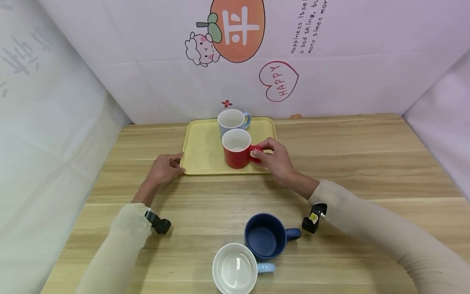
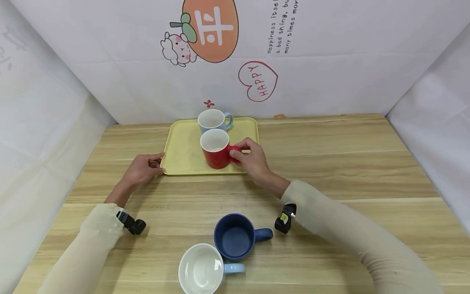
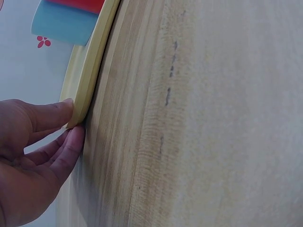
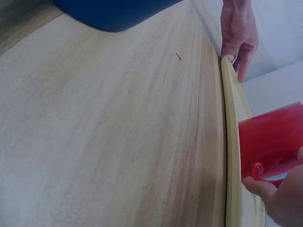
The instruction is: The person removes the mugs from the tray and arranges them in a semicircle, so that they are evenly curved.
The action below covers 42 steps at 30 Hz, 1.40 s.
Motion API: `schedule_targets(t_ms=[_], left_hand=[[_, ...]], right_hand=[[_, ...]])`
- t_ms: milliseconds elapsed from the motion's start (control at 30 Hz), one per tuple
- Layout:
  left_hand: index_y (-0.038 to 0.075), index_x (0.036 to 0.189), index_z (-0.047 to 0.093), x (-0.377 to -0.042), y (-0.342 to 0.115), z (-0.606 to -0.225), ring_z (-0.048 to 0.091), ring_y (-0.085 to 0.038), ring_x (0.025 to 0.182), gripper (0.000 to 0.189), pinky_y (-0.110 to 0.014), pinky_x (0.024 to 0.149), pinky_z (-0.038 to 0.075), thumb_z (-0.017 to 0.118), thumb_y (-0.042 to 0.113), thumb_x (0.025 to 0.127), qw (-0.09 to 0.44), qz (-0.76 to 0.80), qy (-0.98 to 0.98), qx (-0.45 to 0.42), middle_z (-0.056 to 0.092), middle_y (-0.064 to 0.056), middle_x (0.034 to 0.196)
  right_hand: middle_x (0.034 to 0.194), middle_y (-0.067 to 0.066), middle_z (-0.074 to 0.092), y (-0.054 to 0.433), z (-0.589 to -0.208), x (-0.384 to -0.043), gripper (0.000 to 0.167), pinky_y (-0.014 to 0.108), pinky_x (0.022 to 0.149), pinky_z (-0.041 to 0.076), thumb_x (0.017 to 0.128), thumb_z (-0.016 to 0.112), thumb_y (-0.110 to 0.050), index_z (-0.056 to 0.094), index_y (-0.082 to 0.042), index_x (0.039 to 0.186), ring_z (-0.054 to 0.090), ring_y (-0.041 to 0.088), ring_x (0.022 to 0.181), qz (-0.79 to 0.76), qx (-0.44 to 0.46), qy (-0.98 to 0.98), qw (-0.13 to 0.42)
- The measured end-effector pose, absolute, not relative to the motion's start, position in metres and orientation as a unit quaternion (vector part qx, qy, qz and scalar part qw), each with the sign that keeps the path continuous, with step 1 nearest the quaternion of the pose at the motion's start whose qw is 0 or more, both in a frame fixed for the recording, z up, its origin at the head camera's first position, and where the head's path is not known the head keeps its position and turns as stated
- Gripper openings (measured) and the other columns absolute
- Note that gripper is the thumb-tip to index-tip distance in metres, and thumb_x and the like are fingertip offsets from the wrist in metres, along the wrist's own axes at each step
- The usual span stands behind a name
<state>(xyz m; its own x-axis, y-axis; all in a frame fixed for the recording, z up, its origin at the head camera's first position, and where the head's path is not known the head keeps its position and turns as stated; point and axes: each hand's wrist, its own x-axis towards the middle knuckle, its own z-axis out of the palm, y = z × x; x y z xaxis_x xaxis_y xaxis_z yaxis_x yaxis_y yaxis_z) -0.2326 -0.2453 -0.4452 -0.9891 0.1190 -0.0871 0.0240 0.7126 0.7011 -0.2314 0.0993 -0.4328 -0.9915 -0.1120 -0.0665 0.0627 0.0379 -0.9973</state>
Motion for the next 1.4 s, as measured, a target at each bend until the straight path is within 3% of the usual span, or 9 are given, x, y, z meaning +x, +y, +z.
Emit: schedule_targets(t_ms=[433,700,1400], left_hand=[[-0.007,0.14,0.051,-0.2326,-0.2447,-0.4448,0.063,-0.034,0.099,0.056,-0.027,0.071,0.047,0.071,-0.004,0.088,0.057,0.386,0.92,0.046,0.061,-0.03,0.121],[-0.006,0.141,0.05,-0.2333,-0.2445,-0.4432,0.063,-0.034,0.099,0.057,-0.029,0.072,0.049,0.072,-0.004,0.088,0.057,0.382,0.921,0.045,0.06,-0.03,0.12],[-0.007,0.14,0.051,-0.2329,-0.2437,-0.4438,0.063,-0.034,0.098,0.056,-0.03,0.074,0.049,0.072,-0.004,0.088,0.061,0.387,0.919,0.045,0.062,-0.029,0.119]], right_hand=[[0.105,0.016,0.048,0.1006,-0.4297,-0.2316,0.026,0.044,0.081,0.055,0.094,0.07,-0.006,0.06,0.005,0.116,0.056,0.03,0.096,-0.679,-0.006,0.731,0.061],[0.112,0.018,0.053,0.101,-0.4319,-0.2328,0.024,0.045,0.083,0.054,0.094,0.07,-0.006,0.061,0.004,0.114,0.062,0.032,0.101,-0.687,-0.007,0.724,0.058],[0.108,0.019,0.056,0.1045,-0.4339,-0.2312,0.021,0.042,0.077,0.056,0.094,0.07,-0.005,0.063,0.005,0.111,0.062,0.036,0.097,-0.67,-0.036,0.741,0.028]])
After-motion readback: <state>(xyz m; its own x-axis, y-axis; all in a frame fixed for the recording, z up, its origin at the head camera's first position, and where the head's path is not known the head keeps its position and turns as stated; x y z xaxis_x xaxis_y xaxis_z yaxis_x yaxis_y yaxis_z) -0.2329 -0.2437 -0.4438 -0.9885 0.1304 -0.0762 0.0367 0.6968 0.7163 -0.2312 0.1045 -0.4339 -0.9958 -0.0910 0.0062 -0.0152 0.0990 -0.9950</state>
